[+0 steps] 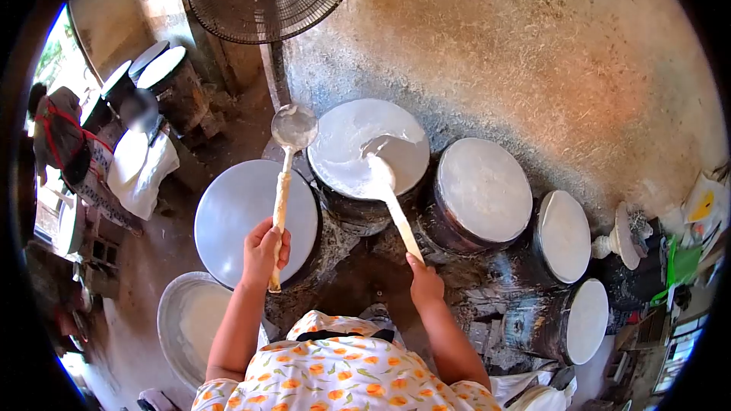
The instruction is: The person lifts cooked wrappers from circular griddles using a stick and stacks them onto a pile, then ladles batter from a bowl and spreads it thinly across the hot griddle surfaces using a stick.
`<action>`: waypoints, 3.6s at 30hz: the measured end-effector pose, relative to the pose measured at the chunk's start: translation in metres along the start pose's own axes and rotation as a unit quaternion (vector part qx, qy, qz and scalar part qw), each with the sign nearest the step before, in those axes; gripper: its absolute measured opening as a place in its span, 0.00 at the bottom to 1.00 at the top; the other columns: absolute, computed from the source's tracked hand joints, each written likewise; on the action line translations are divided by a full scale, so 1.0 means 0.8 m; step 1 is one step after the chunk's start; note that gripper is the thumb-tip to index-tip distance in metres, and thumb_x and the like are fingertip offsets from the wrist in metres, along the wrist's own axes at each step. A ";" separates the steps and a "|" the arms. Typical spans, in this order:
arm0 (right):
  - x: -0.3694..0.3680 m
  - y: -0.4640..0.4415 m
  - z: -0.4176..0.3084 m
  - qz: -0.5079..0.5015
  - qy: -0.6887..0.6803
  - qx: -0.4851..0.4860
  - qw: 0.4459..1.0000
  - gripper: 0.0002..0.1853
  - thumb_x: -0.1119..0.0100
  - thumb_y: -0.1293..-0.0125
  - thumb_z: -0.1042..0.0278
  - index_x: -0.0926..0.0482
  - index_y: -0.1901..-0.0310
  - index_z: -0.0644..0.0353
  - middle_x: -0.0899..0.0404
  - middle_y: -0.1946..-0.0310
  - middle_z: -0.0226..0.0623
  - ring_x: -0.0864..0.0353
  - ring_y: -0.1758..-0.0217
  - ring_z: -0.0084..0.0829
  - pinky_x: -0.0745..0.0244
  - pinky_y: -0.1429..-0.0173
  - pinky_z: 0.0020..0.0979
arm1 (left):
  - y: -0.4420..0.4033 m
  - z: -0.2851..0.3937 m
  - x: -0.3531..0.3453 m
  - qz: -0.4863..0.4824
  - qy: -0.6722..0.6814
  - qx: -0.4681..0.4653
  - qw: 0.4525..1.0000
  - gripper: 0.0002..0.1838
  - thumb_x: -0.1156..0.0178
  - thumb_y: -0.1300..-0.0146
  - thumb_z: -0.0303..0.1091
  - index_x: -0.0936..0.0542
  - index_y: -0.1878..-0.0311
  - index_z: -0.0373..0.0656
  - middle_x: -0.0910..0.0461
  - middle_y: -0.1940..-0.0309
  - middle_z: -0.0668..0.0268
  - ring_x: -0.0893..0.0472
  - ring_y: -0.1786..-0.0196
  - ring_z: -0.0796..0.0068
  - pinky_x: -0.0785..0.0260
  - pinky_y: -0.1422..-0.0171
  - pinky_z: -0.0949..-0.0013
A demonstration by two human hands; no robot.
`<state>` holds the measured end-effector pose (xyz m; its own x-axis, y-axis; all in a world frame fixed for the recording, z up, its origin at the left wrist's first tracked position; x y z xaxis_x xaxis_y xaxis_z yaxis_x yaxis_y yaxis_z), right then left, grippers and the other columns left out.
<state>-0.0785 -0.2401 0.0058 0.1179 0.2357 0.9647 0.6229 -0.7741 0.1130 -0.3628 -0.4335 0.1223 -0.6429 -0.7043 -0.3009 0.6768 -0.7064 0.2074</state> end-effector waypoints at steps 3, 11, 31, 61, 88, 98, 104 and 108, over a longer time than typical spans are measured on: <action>-0.006 -0.033 0.019 0.040 -0.032 -0.007 0.999 0.30 0.52 0.39 0.76 0.34 0.36 0.36 0.23 0.67 0.50 0.22 0.65 0.52 0.25 0.60 0.47 | -0.006 -0.002 -0.018 0.003 0.004 0.013 1.000 0.11 0.56 0.32 0.30 0.27 0.55 0.36 0.29 0.78 0.68 0.32 0.84 0.82 0.41 0.83 0.78; -0.022 -0.012 0.024 0.013 -0.136 0.095 0.986 0.27 0.55 0.39 0.74 0.29 0.40 0.32 0.24 0.75 0.53 0.22 0.70 0.53 0.26 0.63 0.48 | -0.027 0.004 -0.061 0.000 -0.031 0.007 0.999 0.09 0.56 0.32 0.30 0.27 0.61 0.36 0.31 0.82 0.68 0.33 0.85 0.82 0.42 0.84 0.77; -0.009 -0.243 0.081 0.155 -0.205 0.058 0.965 0.25 0.51 0.42 0.77 0.28 0.42 0.49 0.22 0.70 0.55 0.23 0.66 0.56 0.28 0.63 0.49 | -0.057 -0.004 -0.137 0.052 -0.046 0.004 0.998 0.09 0.55 0.32 0.30 0.27 0.61 0.36 0.28 0.78 0.67 0.32 0.85 0.82 0.41 0.85 0.77; 0.001 -0.168 0.040 0.066 -0.308 0.019 0.949 0.35 0.53 0.44 0.83 0.36 0.35 0.39 0.25 0.49 0.52 0.24 0.49 0.51 0.26 0.50 0.43 | -0.047 -0.002 -0.103 0.015 -0.028 0.049 0.998 0.08 0.54 0.34 0.28 0.27 0.61 0.36 0.29 0.78 0.67 0.32 0.84 0.81 0.41 0.84 0.77; 0.006 -0.125 0.067 -0.034 -0.397 -0.016 0.917 0.33 0.56 0.47 0.86 0.34 0.36 0.57 0.27 0.41 0.44 0.27 0.38 0.30 0.33 0.39 0.26 | -0.145 -0.065 -0.089 0.064 -0.267 0.052 0.960 0.06 0.53 0.38 0.27 0.28 0.68 0.37 0.27 0.80 0.64 0.28 0.84 0.77 0.36 0.84 0.71; 0.000 -0.094 -0.025 -0.264 -0.572 -0.099 0.770 0.36 0.58 0.45 0.81 0.36 0.33 0.39 0.26 0.79 0.30 0.28 0.81 0.22 0.30 0.76 0.26 | -0.076 -0.011 -0.132 0.072 0.042 0.179 0.980 0.07 0.57 0.41 0.23 0.31 0.72 0.35 0.32 0.83 0.63 0.33 0.84 0.76 0.39 0.82 0.71; 0.088 -0.197 -0.028 0.007 -0.468 0.095 0.879 0.34 0.57 0.46 0.82 0.35 0.34 0.53 0.28 0.41 0.44 0.28 0.39 0.31 0.34 0.41 0.25 | -0.157 0.025 -0.155 -0.004 -0.073 0.077 0.994 0.07 0.55 0.39 0.25 0.30 0.72 0.35 0.31 0.81 0.64 0.33 0.85 0.77 0.39 0.82 0.71; 0.064 -0.244 -0.002 0.030 -0.448 0.103 0.888 0.33 0.57 0.45 0.83 0.35 0.34 0.51 0.29 0.40 0.45 0.28 0.38 0.36 0.34 0.40 0.28 | -0.223 -0.020 -0.148 0.000 -0.178 0.054 0.983 0.06 0.54 0.39 0.26 0.29 0.70 0.36 0.29 0.79 0.66 0.30 0.83 0.78 0.38 0.83 0.73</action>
<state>-0.1952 -0.0781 0.0332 0.6653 0.6420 0.3811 0.7125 -0.6985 -0.0669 -0.4014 -0.2232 0.1063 -0.7401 -0.6714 0.0397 0.6477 -0.6956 0.3107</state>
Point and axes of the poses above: each hand's wrist, its own y-axis away from the middle knuckle, its own x-axis out of the back of the hand, z = x × y, the point moved 3 cm from there along -y, towards the middle knuckle
